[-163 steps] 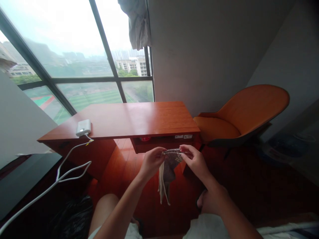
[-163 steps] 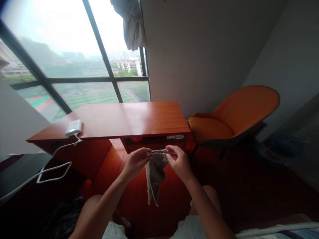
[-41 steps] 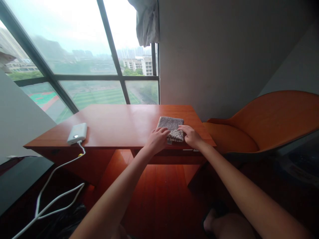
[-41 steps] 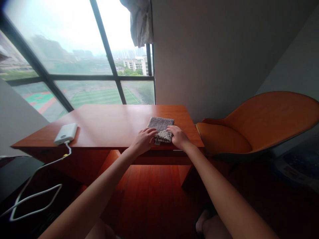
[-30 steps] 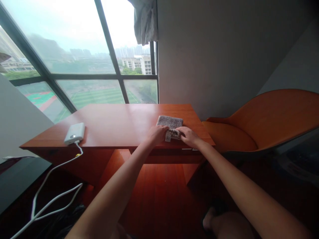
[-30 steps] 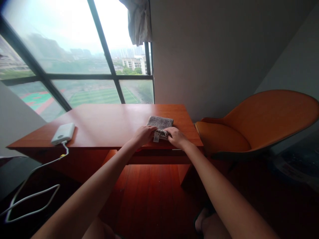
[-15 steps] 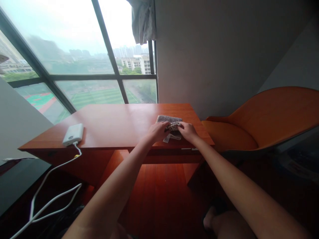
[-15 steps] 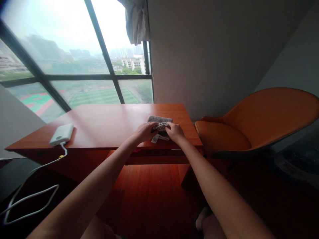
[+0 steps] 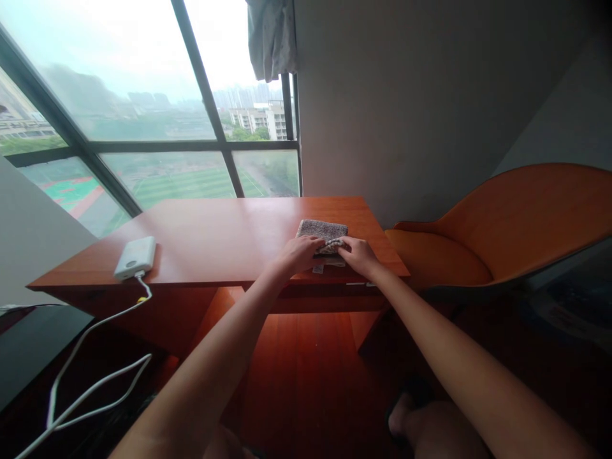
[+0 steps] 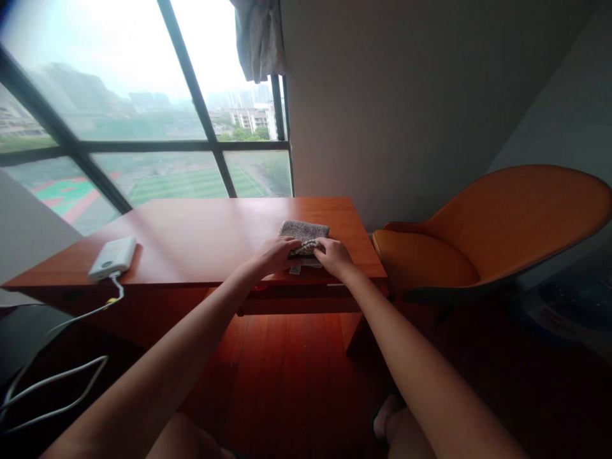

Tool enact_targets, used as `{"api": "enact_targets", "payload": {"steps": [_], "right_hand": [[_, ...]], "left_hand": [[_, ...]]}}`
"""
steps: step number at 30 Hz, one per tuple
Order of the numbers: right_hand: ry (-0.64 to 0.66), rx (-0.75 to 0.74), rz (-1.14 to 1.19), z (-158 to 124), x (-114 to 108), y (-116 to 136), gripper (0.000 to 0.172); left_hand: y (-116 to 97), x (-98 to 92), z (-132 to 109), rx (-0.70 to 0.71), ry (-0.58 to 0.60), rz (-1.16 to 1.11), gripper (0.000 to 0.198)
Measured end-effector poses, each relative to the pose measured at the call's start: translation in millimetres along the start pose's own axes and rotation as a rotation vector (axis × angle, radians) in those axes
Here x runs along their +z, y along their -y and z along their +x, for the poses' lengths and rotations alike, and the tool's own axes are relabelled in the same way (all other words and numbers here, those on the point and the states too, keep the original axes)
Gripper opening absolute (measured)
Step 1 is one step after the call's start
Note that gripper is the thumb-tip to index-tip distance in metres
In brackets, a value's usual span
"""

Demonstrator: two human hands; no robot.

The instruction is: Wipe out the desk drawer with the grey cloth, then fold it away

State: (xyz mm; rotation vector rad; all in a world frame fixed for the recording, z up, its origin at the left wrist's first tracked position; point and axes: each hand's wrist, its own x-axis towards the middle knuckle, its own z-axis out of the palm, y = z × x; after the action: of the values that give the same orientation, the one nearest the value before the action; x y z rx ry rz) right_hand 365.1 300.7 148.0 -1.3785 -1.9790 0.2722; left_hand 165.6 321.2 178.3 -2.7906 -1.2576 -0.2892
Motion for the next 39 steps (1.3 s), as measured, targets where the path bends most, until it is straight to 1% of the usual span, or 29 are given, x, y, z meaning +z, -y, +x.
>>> {"api": "enact_targets", "payload": {"steps": [3, 6, 8, 15, 17, 20, 21, 23, 27, 29, 31, 33, 36, 39], "right_hand": [[0.004, 0.009, 0.014, 1.0, -0.4, -1.5, 0.020], [0.011, 0.018, 0.018, 1.7, -0.3, -1.3, 0.020], [0.012, 0.022, 0.016, 1.8, 0.1, -0.8, 0.021], [0.003, 0.035, -0.005, 1.5, 1.1, -1.4, 0.021], [0.013, 0.018, 0.014, 1.1, 3.1, -1.8, 0.026], [-0.002, -0.017, -0.001, 0.3, 8.5, -2.5, 0.039], [-0.013, -0.026, -0.014, 0.0, 10.5, -2.9, 0.040], [-0.029, -0.043, -0.030, -0.9, 13.9, -3.9, 0.036], [-0.001, -0.101, -0.017, -4.9, 15.8, -6.5, 0.027], [0.036, -0.149, -0.013, -8.8, 14.6, -6.4, 0.024], [0.060, -0.187, -0.015, -13.5, 13.2, -4.4, 0.023], [0.060, -0.198, -0.036, -18.5, 12.6, -0.7, 0.024], [0.069, -0.210, -0.085, -24.6, 13.7, 4.3, 0.030], [0.105, -0.246, -0.080, -26.7, 15.3, 3.8, 0.046]], "left_hand": [[1.5, -0.5, -0.5, 0.050, 0.017, -0.001, 0.035], [3.0, -0.5, 1.8, 0.059, 0.014, 0.020, 0.022], [2.7, -0.5, 4.3, 0.043, -0.002, 0.043, 0.017], [2.0, -5.0, 16.4, 0.012, -0.034, 0.098, 0.021], [2.3, -7.4, 18.9, 0.030, -0.066, 0.119, 0.022], [0.4, -9.8, 19.9, 0.064, -0.140, 0.145, 0.023], [-1.0, -9.6, 19.0, 0.077, -0.161, 0.159, 0.022], [-4.8, -6.5, 14.2, 0.114, -0.181, 0.203, 0.019], [-14.0, 8.9, -7.8, 0.182, -0.161, 0.270, 0.017], [-18.2, 17.0, -20.9, 0.168, -0.161, 0.258, 0.016], [-21.3, 22.4, -31.1, 0.117, -0.176, 0.231, 0.017], [-22.6, 24.4, -36.6, 0.069, -0.185, 0.206, 0.018], [-20.3, 22.6, -36.6, 0.043, -0.170, 0.186, 0.020], [-14.9, 18.7, -33.1, 0.049, -0.155, 0.182, 0.019]]}}
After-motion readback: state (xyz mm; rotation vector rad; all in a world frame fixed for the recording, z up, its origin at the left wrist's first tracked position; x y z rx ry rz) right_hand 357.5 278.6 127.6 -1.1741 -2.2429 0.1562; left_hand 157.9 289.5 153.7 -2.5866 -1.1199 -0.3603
